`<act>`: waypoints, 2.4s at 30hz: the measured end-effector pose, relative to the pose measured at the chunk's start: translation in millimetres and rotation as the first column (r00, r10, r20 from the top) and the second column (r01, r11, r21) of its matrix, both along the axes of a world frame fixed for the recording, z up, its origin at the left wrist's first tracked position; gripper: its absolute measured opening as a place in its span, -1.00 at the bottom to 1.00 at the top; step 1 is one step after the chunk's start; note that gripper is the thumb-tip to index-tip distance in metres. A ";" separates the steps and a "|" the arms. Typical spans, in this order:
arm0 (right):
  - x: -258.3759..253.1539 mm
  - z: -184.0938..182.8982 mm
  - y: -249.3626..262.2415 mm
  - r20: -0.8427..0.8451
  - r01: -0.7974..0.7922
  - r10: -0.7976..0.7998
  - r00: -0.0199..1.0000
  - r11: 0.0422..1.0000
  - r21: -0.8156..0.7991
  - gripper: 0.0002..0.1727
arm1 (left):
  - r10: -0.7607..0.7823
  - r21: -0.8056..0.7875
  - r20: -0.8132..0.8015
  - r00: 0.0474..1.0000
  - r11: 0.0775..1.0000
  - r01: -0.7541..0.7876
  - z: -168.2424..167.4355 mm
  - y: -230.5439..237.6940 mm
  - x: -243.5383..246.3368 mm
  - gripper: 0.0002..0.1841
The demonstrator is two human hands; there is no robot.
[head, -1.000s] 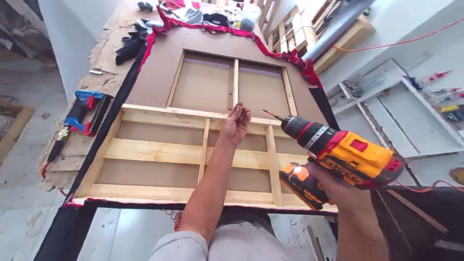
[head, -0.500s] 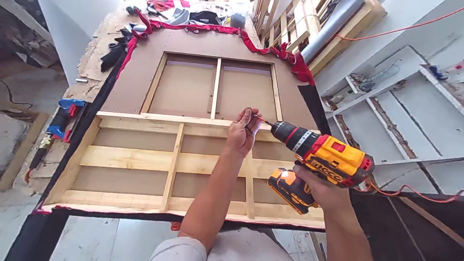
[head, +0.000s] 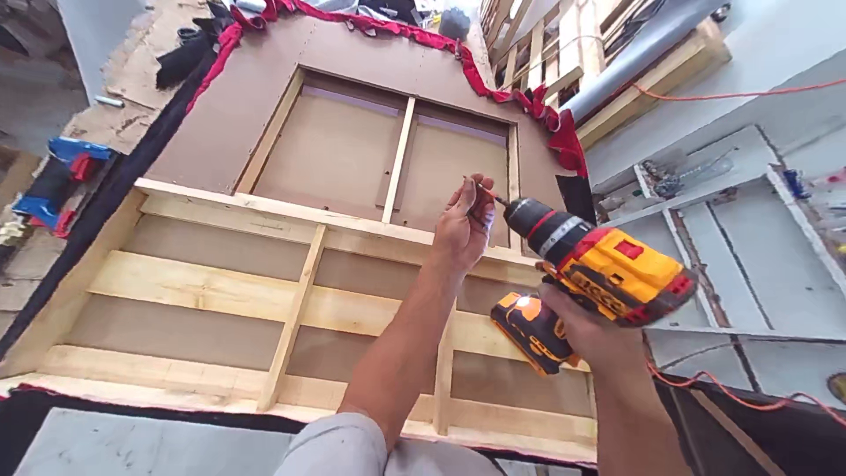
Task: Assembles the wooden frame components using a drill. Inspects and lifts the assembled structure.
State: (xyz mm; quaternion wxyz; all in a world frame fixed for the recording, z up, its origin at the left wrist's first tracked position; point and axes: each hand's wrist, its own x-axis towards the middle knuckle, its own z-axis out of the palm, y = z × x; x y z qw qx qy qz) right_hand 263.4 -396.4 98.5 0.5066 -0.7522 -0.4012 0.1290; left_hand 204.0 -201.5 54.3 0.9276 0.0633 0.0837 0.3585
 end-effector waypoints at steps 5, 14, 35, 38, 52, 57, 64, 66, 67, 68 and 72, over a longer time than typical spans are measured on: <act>48.2 30.9 119.5 0.335 0.007 0.150 0.930 0.906 -0.424 -0.57 | 0.145 -0.181 0.056 0.988 0.975 -0.132 -34.3 80.0 46.9 -0.72; 75.4 1.2 251.8 0.449 0.022 0.500 0.740 0.650 -0.760 -0.76 | 0.221 -0.527 -0.102 0.970 0.815 -0.241 -111.9 150.5 81.1 -0.79; 23.1 3.5 290.6 0.398 0.134 0.632 0.665 0.424 -0.896 -0.70 | 0.304 -0.536 -0.050 0.951 0.795 -0.282 -116.3 147.3 70.1 -0.67; 16.5 4.6 294.7 0.403 0.150 0.648 0.646 0.410 -0.900 -0.71 | 0.293 -0.557 -0.079 0.953 0.780 -0.286 -111.9 146.3 67.1 -0.71; 20.9 -19.4 299.1 0.398 0.150 0.658 0.640 0.401 -0.904 -0.64 | 0.288 -0.486 -0.144 0.947 0.813 -0.322 -104.3 130.3 60.5 -0.63; 47.4 1.6 276.6 0.493 0.132 0.591 0.639 0.548 -0.826 -0.64 | 0.013 -0.548 -0.342 0.940 0.810 -0.210 -115.3 145.2 73.1 -0.63; 102.2 20.2 196.2 0.233 -0.076 0.227 0.946 0.851 -0.520 -0.57 | 0.257 0.354 -0.816 0.517 0.930 0.096 -107.3 128.2 75.4 -0.59; 106.8 12.1 173.6 0.170 -0.097 0.189 0.967 0.892 -0.441 -0.61 | 0.441 0.529 -0.839 0.318 0.796 0.295 -99.6 143.1 75.7 -0.65; 108.7 7.6 163.6 0.144 -0.105 0.178 0.973 0.907 -0.408 -0.62 | 0.497 0.546 -0.837 0.230 0.725 0.420 -93.5 154.7 78.6 -0.67; 110.5 3.4 154.9 0.112 -0.110 0.163 0.980 0.919 -0.378 -0.62 | 0.552 0.528 -0.822 0.142 0.644 0.553 -87.6 167.4 85.4 -0.65; 120.3 -11.7 126.4 -0.026 -0.129 0.127 0.992 0.957 -0.259 -0.60 | 0.790 0.256 -0.607 -0.088 0.299 0.919 -78.0 211.3 127.6 -0.64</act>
